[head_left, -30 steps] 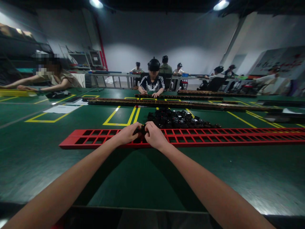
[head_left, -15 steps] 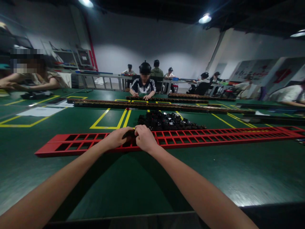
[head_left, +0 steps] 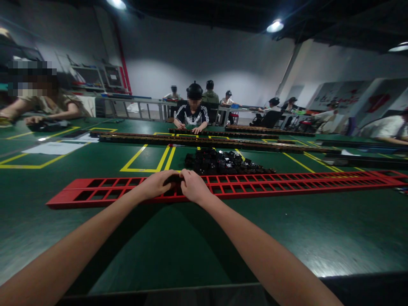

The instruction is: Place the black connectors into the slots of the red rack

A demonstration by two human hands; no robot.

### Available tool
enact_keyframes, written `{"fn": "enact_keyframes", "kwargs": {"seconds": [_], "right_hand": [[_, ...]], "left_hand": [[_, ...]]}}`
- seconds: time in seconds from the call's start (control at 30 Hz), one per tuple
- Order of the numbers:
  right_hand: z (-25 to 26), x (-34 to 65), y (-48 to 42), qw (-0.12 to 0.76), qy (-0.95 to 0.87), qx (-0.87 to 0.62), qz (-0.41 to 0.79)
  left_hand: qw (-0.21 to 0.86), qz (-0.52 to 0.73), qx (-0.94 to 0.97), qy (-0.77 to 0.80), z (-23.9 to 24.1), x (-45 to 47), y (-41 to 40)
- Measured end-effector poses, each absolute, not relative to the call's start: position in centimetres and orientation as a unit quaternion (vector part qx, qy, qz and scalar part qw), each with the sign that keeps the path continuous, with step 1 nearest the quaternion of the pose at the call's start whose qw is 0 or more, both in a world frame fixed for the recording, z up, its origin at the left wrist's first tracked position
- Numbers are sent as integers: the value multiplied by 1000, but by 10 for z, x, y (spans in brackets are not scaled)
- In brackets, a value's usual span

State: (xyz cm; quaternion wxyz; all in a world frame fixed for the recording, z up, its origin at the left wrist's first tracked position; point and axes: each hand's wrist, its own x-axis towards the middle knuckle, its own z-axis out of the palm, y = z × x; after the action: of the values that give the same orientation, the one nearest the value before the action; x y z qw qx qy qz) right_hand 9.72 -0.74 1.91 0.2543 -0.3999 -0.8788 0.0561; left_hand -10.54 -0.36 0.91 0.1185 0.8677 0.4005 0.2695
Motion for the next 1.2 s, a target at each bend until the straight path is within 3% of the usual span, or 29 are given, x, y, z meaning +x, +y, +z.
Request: {"fn": "enact_keyframes", "kwargs": {"seconds": [0.3,0.73,1.2], "right_hand": [[20,93,-5,226,-883,-411,-3],[16,95,0,220,-885,-409,5],[16,95,-2,222,-884,-412,0]], "left_hand": [[93,276,878,381,6,-106,0],[99,268,868,407,3,-107,3],[49,170,853,491,9,-105,1]]}}
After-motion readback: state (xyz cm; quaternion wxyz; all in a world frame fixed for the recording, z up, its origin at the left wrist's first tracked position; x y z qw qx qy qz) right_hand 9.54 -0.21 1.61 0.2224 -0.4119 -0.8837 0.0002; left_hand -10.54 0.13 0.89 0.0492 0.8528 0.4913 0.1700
